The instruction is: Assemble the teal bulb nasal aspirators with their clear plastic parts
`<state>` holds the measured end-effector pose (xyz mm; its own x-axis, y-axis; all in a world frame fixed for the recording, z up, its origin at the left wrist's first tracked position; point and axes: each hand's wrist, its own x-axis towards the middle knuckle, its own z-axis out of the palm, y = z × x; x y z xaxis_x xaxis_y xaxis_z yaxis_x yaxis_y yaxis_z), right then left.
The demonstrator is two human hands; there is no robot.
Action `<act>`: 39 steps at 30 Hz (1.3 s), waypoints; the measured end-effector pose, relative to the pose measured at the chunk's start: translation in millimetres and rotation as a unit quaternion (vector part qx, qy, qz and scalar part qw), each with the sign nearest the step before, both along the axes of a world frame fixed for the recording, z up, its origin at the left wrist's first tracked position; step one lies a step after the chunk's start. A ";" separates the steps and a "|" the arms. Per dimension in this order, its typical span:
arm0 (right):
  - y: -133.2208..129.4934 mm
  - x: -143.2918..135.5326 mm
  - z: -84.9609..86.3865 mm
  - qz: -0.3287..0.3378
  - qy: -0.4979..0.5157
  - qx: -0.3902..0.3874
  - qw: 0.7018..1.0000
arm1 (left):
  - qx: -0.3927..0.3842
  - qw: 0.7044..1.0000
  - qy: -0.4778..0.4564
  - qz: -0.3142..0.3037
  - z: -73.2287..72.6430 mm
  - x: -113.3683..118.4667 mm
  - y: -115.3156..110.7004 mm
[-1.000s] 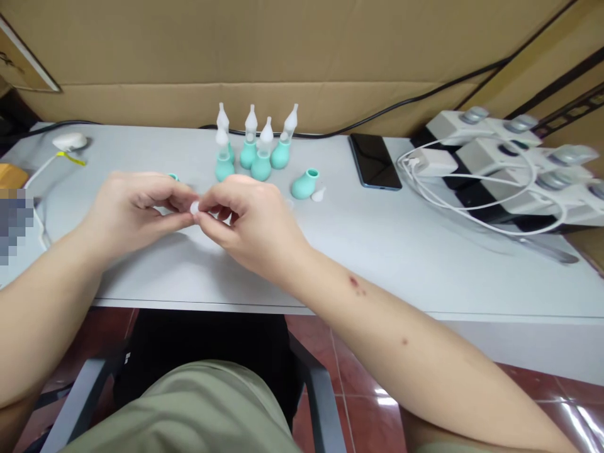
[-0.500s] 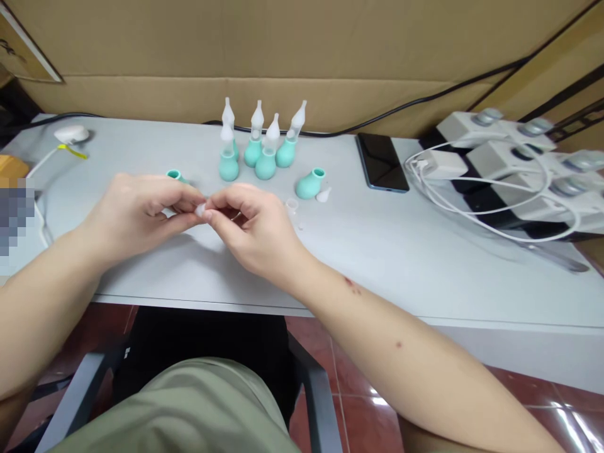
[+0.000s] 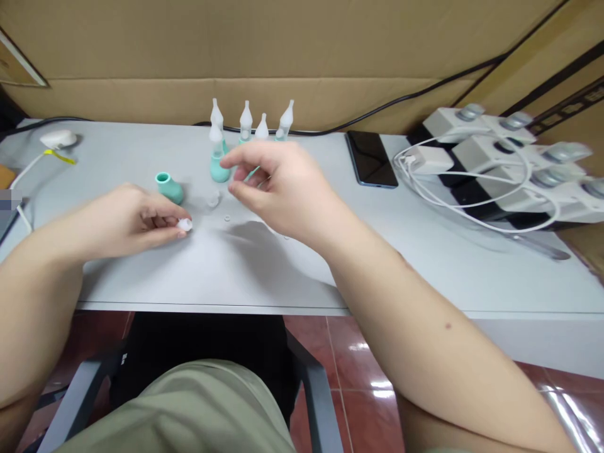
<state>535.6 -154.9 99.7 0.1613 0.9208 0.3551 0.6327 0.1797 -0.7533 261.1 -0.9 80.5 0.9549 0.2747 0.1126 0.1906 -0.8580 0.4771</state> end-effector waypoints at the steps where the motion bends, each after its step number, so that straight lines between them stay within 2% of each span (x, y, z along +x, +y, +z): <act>1: 4.0 2.2 -1.2 0.012 -0.056 -0.015 0.998 | 0.003 1.000 -0.006 -0.007 -1.6 0.1 -1.6; 4: 20.9 2.6 -8.1 0.033 -0.181 -0.053 0.981 | 0.004 1.000 -0.007 -0.022 -5.2 0.5 -5.6; 7: 39.0 -1.7 -15.6 0.062 -0.215 -0.112 0.968 | 0.002 1.000 0.004 -0.030 -5.3 1.4 -6.8; 10: 50.1 -5.1 -19.2 0.079 -0.190 -0.124 0.971 | -0.006 0.999 0.033 -0.038 -3.0 3.1 -6.1; 13: 51.3 -4.2 -15.5 0.061 -0.155 -0.118 0.979 | -0.010 0.997 0.061 -0.048 -0.9 4.8 -5.0; 16: 47.1 -0.1 -6.9 0.044 -0.069 -0.148 0.986 | -0.009 0.996 0.068 -0.055 -0.5 6.2 -4.8; 20: 44.5 5.4 0.1 0.035 0.024 -0.194 0.980 | -0.015 0.996 0.060 -0.058 -1.3 7.2 -5.8; 23: 45.2 8.0 -0.9 0.067 0.050 -0.186 0.979 | -0.016 0.997 0.060 -0.056 -1.7 6.9 -6.7; 26: 45.0 9.9 -3.5 0.063 0.049 -0.188 0.979 | -0.014 0.997 0.058 -0.052 -2.4 5.9 -6.9; 30: 45.1 8.0 -5.2 0.054 0.019 -0.157 0.986 | -0.021 0.997 0.054 -0.058 -3.5 5.4 -5.9; 33: 47.6 -1.1 -4.2 0.001 -0.035 -0.148 0.988 | -0.023 0.996 0.046 -0.073 -3.2 6.1 -5.3; 36: 51.7 -13.7 -3.0 -0.042 -0.111 -0.162 0.980 | -0.021 0.996 0.041 -0.080 -2.5 7.1 -5.4; 39: 55.2 -21.8 -5.3 -0.041 -0.167 -0.187 0.967 | -0.023 0.996 0.054 -0.071 -2.9 7.6 -5.3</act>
